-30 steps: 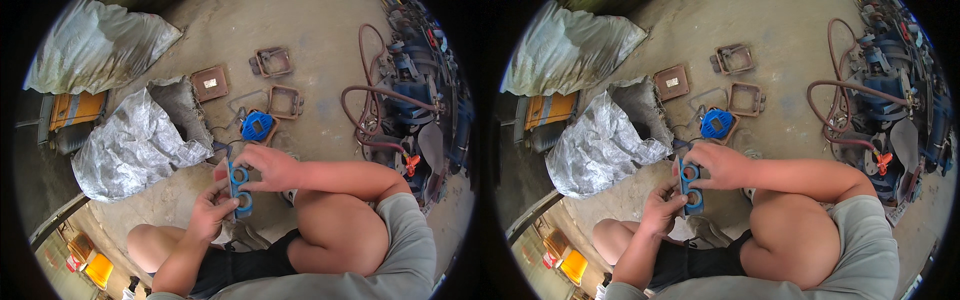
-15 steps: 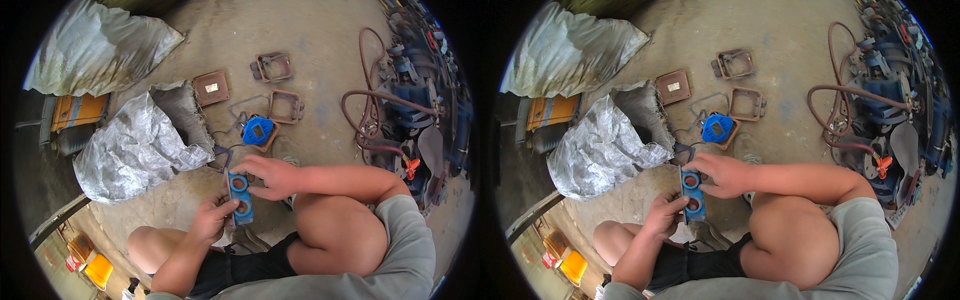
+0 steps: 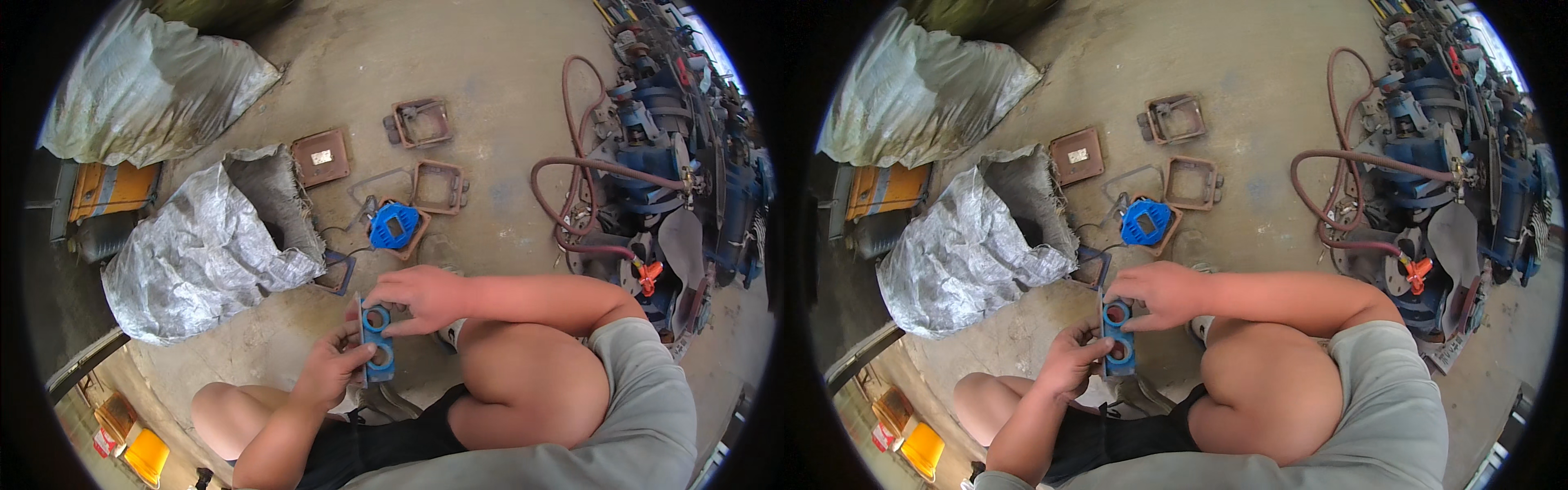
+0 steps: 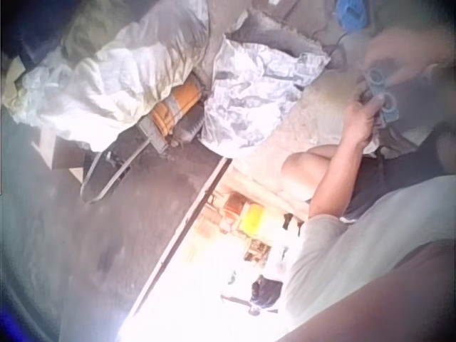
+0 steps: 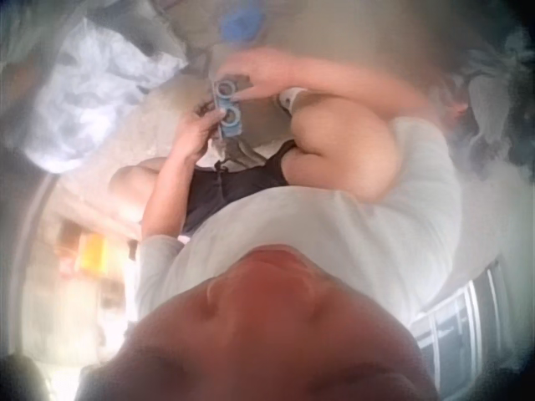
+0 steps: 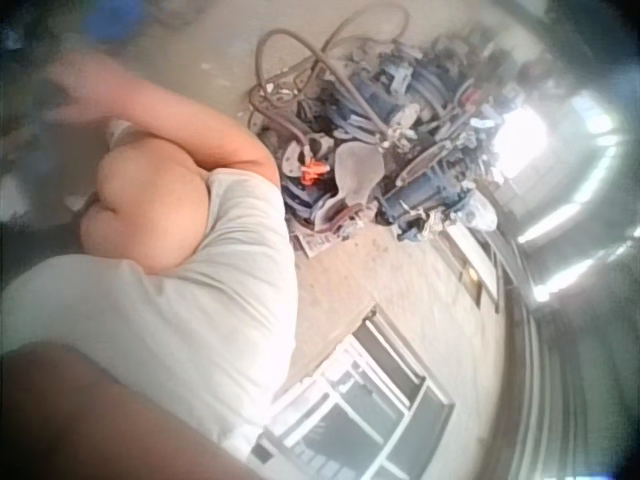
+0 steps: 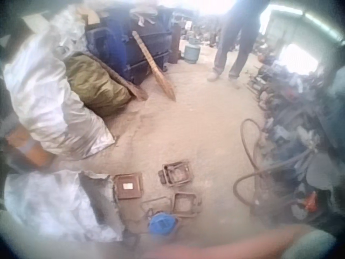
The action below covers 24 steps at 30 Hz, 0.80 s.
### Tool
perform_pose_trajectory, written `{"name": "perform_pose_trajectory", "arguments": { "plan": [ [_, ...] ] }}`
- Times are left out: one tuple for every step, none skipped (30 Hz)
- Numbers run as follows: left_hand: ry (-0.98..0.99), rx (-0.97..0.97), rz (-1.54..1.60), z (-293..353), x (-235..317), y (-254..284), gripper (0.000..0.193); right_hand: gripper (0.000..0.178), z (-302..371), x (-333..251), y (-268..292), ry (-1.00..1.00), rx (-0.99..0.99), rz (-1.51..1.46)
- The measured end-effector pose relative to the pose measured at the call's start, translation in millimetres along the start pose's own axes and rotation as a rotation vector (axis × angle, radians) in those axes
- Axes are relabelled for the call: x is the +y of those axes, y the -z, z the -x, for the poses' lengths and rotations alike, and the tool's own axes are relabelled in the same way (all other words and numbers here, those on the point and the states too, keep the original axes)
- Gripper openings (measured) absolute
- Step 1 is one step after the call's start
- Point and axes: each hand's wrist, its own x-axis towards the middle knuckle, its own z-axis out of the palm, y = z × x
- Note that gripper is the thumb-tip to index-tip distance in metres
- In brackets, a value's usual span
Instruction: The person sorts small metal parts from a sack, placing them into a container on the floor. They walk through the workshop, pick up a plastic bag, and wash their hands at an outdoor tap.
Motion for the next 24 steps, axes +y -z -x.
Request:
{"name": "perform_pose_trajectory", "arguments": {
  "plan": [
    [-0.009, 0.019, 0.006, -0.6, -0.9, -0.2, 0.042, 0.044, -1.0, -0.8, 0.2, 0.01, 0.003, 0.022],
    [0.006, 0.001, -0.029, -1.2, -0.3, 1.7, 0.044, 0.045, -1.7, -1.7, 0.6, -0.002, -0.003, 0.038],
    [-0.004, -0.011, -0.025, -2.6, -0.7, 2.4, 0.044, 0.045, -3.3, -2.1, 1.1, 0.005, 0.005, 0.085],
    [-0.013, -0.017, -0.02, -3.1, -1.4, 3.4, 0.045, 0.045, -4.4, -2.6, 1.4, -0.009, 0.003, 0.124],
    [-0.02, -0.018, -0.015, -3.0, -1.6, 4.5, 0.045, 0.046, -6.1, -2.9, 1.5, -0.074, -0.045, 0.16],
    [-0.038, -0.007, -0.013, -3.5, -1.6, 5.2, 0.045, 0.045, -7.2, -3.2, 1.8, -0.043, 0.011, 0.085],
    [-0.058, 0.006, -0.011, -3.2, -1.5, 5.7, 0.045, 0.043, -7.7, -3.6, 1.6, -0.065, 0.02, 0.014],
    [-0.084, 0.014, -0.011, -2.3, -1.0, 5.9, 0.044, 0.043, -8.8, -3.8, 0.8, -0.074, 0.026, -0.084],
    [-0.087, 0.047, -0.006, -1.1, -0.5, 5.9, 0.044, 0.043, -8.5, -4.3, 0.0, -0.063, 0.033, -0.071],
    [-0.092, 0.07, -0.005, 0.9, 0.4, 5.9, 0.044, 0.044, -9.2, -4.3, -1.7, -0.045, 0.04, -0.085],
    [-0.125, 0.049, 0.006, 1.2, 1.1, 4.9, 0.043, 0.045, -9.0, -4.2, -2.7, -0.071, 0.064, -0.111],
    [-0.104, 0.088, -0.075, 1.8, 2.1, 4.6, 0.044, 0.045, -9.1, -2.5, -4.3, -0.021, 0.073, -0.015],
    [-0.131, 0.07, -0.14, 0.2, 3.6, 3.9, 0.045, 0.046, -10.2, 0.1, -5.0, -0.047, 0.08, 0.083],
    [-0.094, 0.076, -0.162, -1.0, 3.1, 2.4, 0.046, 0.046, -9.2, 2.5, -5.9, -0.049, 0.091, 0.047],
    [-0.068, 0.089, -0.187, -1.4, 3.3, 1.1, 0.046, 0.046, -9.8, 3.8, -6.5, -0.063, 0.063, -0.001],
    [-0.128, 0.074, -0.108, -3.0, 1.5, -1.4, 0.047, 0.047, -9.1, 4.7, -6.6, -0.075, 0.06, -0.054],
    [-0.184, 0.072, -0.029, -2.7, 0.5, -2.7, 0.048, 0.047, -9.9, 4.3, -6.8, -0.041, 0.054, -0.137],
    [-0.2, 0.074, -0.008, -4.1, -0.4, -3.8, 0.047, 0.048, -10.3, 3.7, -6.5, -0.045, 0.064, -0.128],
    [-0.219, 0.084, 0.015, -3.9, -1.2, -3.7, 0.046, 0.049, -10.9, 2.3, -6.8, -0.012, 0.091, -0.131],
    [-0.25, 0.064, 0.043, -4.1, -1.1, -2.6, 0.046, 0.05, -11.9, 1.2, -6.5, -0.003, 0.095, -0.116],
    [-0.227, 0.077, 0.028, -4.0, -1.2, -1.2, 0.047, 0.047, -11.8, 0.0, -6.4, 0.007, 0.115, -0.089],
    [-0.209, 0.056, 0.018, -4.5, 0.1, 2.2, 0.047, 0.043, -12.8, -0.7, -6.5, -0.017, 0.114, -0.046],
    [-0.192, 0.04, 0.005, -4.1, 0.2, 4.3, 0.048, 0.04, -12.2, -1.4, -6.5, -0.041, 0.118, -0.008],
    [-0.173, 0.066, -0.021, -5.0, 0.0, 6.5, 0.051, 0.037, -12.0, -1.9, -6.8, -0.062, 0.129, -0.059]
  ]
}}
